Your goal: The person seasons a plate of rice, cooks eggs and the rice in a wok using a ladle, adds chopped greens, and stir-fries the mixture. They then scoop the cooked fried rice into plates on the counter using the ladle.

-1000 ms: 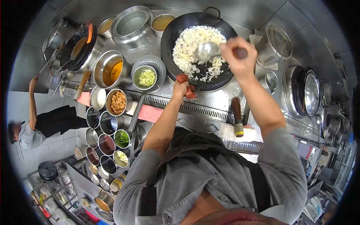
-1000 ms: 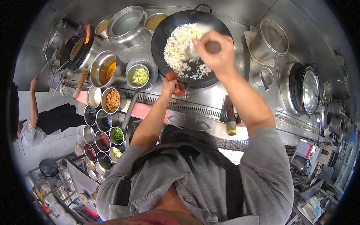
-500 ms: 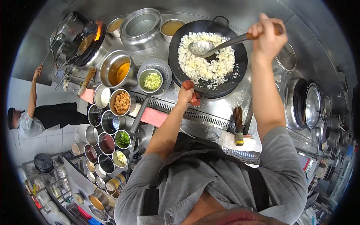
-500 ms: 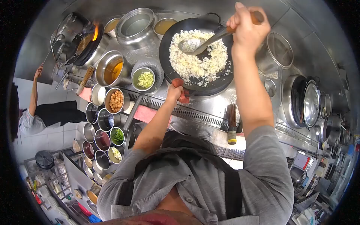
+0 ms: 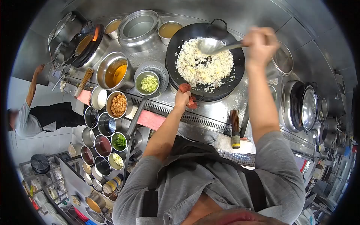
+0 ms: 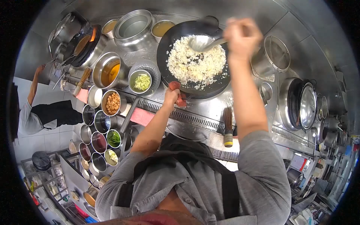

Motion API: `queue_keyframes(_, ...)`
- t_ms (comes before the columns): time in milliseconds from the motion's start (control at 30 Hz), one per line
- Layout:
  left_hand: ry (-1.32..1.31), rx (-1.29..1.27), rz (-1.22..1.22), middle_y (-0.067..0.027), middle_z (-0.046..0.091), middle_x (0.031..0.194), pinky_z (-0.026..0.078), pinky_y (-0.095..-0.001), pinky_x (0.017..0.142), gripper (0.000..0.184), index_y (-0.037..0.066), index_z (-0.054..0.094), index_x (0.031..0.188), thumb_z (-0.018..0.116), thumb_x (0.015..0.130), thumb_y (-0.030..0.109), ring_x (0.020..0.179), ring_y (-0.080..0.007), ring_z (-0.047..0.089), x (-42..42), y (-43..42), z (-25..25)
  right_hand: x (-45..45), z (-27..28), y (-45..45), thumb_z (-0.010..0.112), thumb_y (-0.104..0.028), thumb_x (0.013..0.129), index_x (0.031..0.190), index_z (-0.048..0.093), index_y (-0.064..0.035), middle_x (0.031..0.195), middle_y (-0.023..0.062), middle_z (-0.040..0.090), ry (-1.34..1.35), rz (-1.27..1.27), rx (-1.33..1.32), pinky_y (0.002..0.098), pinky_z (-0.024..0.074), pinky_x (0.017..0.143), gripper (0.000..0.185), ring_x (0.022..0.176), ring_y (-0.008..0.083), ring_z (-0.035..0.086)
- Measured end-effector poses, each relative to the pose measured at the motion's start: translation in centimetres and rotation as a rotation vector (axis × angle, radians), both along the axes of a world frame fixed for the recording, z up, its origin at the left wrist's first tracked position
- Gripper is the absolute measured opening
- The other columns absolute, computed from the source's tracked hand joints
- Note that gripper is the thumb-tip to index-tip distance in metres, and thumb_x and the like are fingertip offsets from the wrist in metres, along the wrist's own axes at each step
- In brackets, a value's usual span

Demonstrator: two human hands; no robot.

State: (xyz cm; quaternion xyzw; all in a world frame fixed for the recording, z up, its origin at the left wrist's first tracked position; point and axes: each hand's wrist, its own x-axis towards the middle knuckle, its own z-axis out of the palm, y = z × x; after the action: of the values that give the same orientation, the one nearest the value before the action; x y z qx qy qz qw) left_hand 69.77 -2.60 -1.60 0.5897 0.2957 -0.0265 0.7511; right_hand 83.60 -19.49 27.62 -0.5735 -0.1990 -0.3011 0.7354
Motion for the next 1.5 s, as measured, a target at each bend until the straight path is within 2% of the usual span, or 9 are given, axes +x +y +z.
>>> queue_keyframes(333,0.092,-0.309,0.152,-0.0154,0.055,0.069,0.056,-0.0476,0.046,0.043,-0.001,0.042,0.118,0.042,0.075,-0.002,0.051,-0.0242,0.055,-10.7,-2.2,17.0,-0.1,16.2,-3.3,0.071,-0.02,0.083,0.071,0.051,-0.0136,0.05,-0.0031,0.049,0.311,0.248,-0.201,0.0273,0.0372,0.034,0.023,0.037,0.0107,0.046)
queue_keyframes(600,-0.005,-0.441,-0.144,-0.0181,0.054,0.075,0.056,-0.0437,0.048,0.044,0.004,0.038,0.12,0.04,0.076,-0.002,0.05,-0.0213,0.054,-8.1,-0.5,6.5,0.1,3.9,1.3,0.069,-0.013,0.082,0.071,0.05,-0.0073,0.049,0.0024,0.047,0.199,-0.148,-0.091,0.029,0.0387,0.036,0.023,0.037,0.0148,0.047)
queue_keyframes(800,0.251,-0.338,-0.041,-0.0177,0.057,0.073,0.057,-0.0464,0.048,0.05,0.006,0.043,0.119,0.041,0.069,0.002,0.041,-0.0222,0.05,-18.4,0.2,13.4,-6.0,11.3,-3.2,0.063,-0.011,0.085,0.072,0.047,-0.0096,0.051,0.0,0.045,0.036,0.127,0.126,0.0273,0.0366,0.036,0.021,0.036,0.0122,0.042)
queue_keyframes(833,0.189,-0.364,0.014,-0.0161,0.055,0.068,0.056,-0.0463,0.048,0.045,0.005,0.044,0.116,0.042,0.071,0.001,0.041,-0.0216,0.049,-16.5,-0.1,15.5,-1.8,8.9,-6.1,0.064,-0.012,0.084,0.073,0.048,-0.0097,0.05,-0.0007,0.044,0.337,0.65,0.634,0.026,0.0358,0.036,0.02,0.037,0.011,0.042)
queue_keyframes(933,0.01,-0.458,-0.029,-0.0123,0.05,0.059,0.054,-0.0445,0.045,0.034,0.003,0.045,0.11,0.042,0.076,0.0,0.038,-0.0197,0.044,-8.4,-0.4,14.3,-9.0,8.7,2.2,0.067,-0.008,0.082,0.073,0.05,-0.0087,0.051,-0.0004,0.045,0.278,-0.076,-0.09,0.0246,0.0375,0.04,0.019,0.04,0.0101,0.045)
queue_keyframes(1033,-0.017,-0.473,-0.224,-0.013,0.052,0.064,0.053,-0.0424,0.044,0.036,0.006,0.044,0.113,0.04,0.078,-0.001,0.037,-0.0181,0.042,-5.2,1.0,4.5,-6.0,3.4,3.9,0.066,-0.007,0.083,0.073,0.051,-0.0069,0.051,0.0008,0.048,0.195,-0.121,-0.129,0.0245,0.0354,0.038,0.018,0.039,0.0101,0.044)
queue_keyframes(1167,0.12,-0.334,-0.022,-0.0171,0.059,0.087,0.056,-0.0442,0.044,0.055,0.011,0.039,0.127,0.04,0.073,-0.001,0.049,-0.019,0.054,-15.4,0.2,8.4,-6.7,7.4,1.0,0.066,-0.007,0.083,0.071,0.049,-0.008,0.052,0.0013,0.049,0.047,-0.03,-0.107,0.0251,0.0345,0.037,0.021,0.039,0.0101,0.044)
queue_keyframes(1333,0.087,-0.431,0.04,-0.0144,0.057,0.072,0.055,-0.0437,0.044,0.045,0.004,0.043,0.119,0.041,0.074,-0.001,0.046,-0.0197,0.052,-12.2,0.4,17.2,-8.0,10.8,1.1,0.065,-0.008,0.083,0.072,0.049,-0.0084,0.052,-0.0001,0.047,0.071,0.204,0.025,0.0256,0.0349,0.036,0.02,0.039,0.0103,0.045)
queue_keyframes(1500,0.005,-0.39,0.009,-0.0135,0.055,0.067,0.053,-0.0411,0.042,0.04,0.003,0.047,0.114,0.038,0.076,-0.003,0.036,-0.0187,0.044,-4.9,-0.9,7.1,-4.1,2.8,4.6,0.067,-0.006,0.083,0.073,0.05,-0.0051,0.054,-0.0001,0.048,0.222,-0.151,-0.121,0.0254,0.0358,0.041,0.02,0.042,0.0091,0.045)
